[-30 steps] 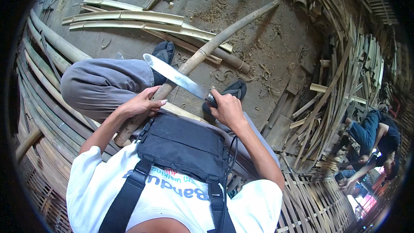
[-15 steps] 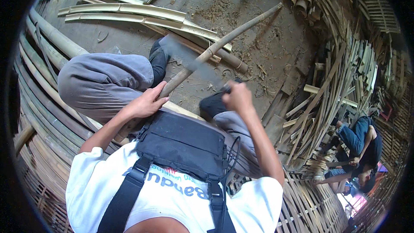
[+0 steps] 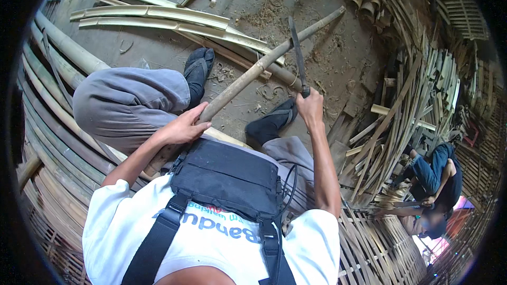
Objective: Using a large knife to shave and smooth strips of bamboo.
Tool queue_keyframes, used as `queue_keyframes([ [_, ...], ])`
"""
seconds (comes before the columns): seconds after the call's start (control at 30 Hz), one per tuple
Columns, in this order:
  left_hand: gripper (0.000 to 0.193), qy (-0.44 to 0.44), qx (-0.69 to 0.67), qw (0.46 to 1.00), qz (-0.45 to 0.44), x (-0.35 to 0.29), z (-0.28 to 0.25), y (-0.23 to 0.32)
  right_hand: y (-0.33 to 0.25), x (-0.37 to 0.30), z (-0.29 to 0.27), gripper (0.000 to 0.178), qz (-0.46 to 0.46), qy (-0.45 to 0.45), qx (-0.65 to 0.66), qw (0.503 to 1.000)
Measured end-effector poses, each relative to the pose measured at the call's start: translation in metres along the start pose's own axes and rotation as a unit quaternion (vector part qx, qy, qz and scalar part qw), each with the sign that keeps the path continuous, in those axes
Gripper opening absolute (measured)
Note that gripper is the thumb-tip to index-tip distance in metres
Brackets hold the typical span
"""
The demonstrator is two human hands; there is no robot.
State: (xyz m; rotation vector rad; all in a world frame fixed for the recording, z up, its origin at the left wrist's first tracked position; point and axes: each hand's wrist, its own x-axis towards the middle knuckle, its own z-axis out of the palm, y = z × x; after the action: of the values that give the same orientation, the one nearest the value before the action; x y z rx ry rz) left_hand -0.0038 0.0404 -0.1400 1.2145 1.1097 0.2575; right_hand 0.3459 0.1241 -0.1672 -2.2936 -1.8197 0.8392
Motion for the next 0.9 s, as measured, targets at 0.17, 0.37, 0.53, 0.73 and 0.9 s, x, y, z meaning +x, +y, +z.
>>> queue_keyframes([
  [0.17,0.04,-0.07,-0.214,0.966,-0.13,0.001,-0.003,0.009,-0.016,-0.048,0.022,0.03,-0.164,-0.061,-0.126,0.977],
  [0.37,0.045,-0.104,-0.272,0.945,-0.146,0.006,-0.006,0.008,0.011,-0.017,0.013,0.025,-0.042,-0.056,-0.003,0.998],
  [0.53,0.04,-0.096,-0.257,0.95,-0.152,0.007,-0.006,0.011,0.008,-0.055,0.04,0.028,-0.176,-0.055,-0.027,0.982],
  [0.73,0.032,-0.109,-0.278,0.942,-0.151,0.01,-0.006,0.01,0.046,-0.006,0.03,0.021,-0.002,-0.007,0.019,1.0],
  [0.9,0.022,-0.106,-0.284,0.937,-0.176,0.011,-0.007,0.013,0.012,-0.053,0.033,0.039,-0.179,-0.095,-0.058,0.978],
])
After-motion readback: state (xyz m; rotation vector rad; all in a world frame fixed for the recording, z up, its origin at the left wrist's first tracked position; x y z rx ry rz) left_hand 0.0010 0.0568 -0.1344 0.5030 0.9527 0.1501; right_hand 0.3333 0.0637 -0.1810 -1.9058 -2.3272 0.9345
